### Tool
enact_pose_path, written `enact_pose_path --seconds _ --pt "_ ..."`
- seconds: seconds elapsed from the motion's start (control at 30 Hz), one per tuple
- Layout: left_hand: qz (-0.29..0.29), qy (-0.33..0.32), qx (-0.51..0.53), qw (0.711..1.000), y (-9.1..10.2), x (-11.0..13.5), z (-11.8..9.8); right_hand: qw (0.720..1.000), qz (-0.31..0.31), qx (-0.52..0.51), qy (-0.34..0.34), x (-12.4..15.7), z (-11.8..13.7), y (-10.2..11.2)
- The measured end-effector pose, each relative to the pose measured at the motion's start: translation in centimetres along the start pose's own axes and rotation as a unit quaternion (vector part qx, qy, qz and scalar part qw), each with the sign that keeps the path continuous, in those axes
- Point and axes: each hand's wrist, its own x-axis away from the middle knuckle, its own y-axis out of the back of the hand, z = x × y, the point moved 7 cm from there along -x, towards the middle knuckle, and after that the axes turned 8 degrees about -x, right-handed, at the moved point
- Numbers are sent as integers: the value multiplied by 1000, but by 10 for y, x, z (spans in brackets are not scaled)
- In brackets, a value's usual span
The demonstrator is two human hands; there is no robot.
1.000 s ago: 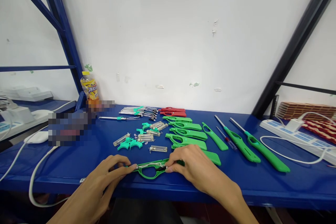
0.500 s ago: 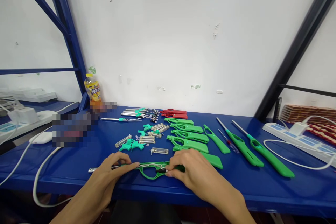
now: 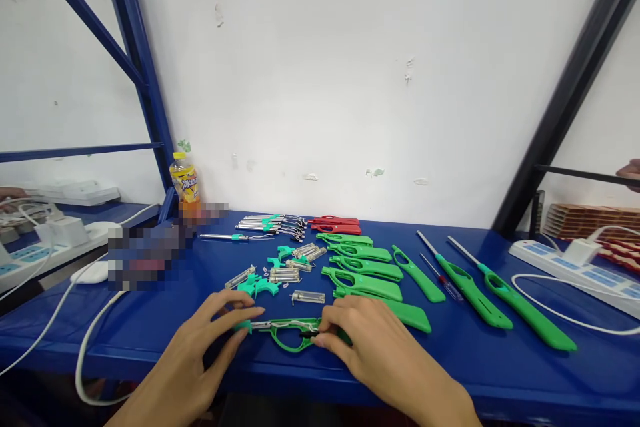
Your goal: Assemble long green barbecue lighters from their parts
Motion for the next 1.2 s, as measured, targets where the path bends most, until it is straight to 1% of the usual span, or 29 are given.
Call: enact_pose_path --seconds 0.1,0.13,0.2,0.27,0.37,0.57,0.67,0.77,0.9,1.03,1.1,1.2 --pt "7 5 -38 999 14 -27 -1 1000 4 0 -6 -2 0 0" --pt "27 14 -57 998 14 -38 0 1000 5 -1 -8 -3 0 0" --pt "112 33 -113 987 4 -58 4 1000 4 -8 -8 -4 -1 0" --pt "135 37 -132 981 -2 -73 5 1000 2 -15 -8 -4 -1 0" --pt "139 43 -156 977 -10 -82 6 1000 2 -23 -8 -3 -2 0" --pt "156 43 -183 970 -20 -80 13 1000 1 -22 -5 -1 -1 0" --pt "159 38 -184 969 -19 -82 13 1000 4 -18 -3 -2 0 1" --pt "144 33 -182 972 -13 -81 9 1000 4 -10 -1 -3 2 2" --pt "117 19 -163 980 -7 -63 -5 1000 4 -11 1 -3 3 4" --pt "68 -20 -98 993 -7 -39 -20 1000 1 -15 4 -3 3 5" --pt "65 -31 -90 993 -11 -32 -25 1000 -2 -14 3 -3 2 5" --pt "75 -41 -96 992 -16 -30 -30 1000 -2 -10 2 -2 0 5"
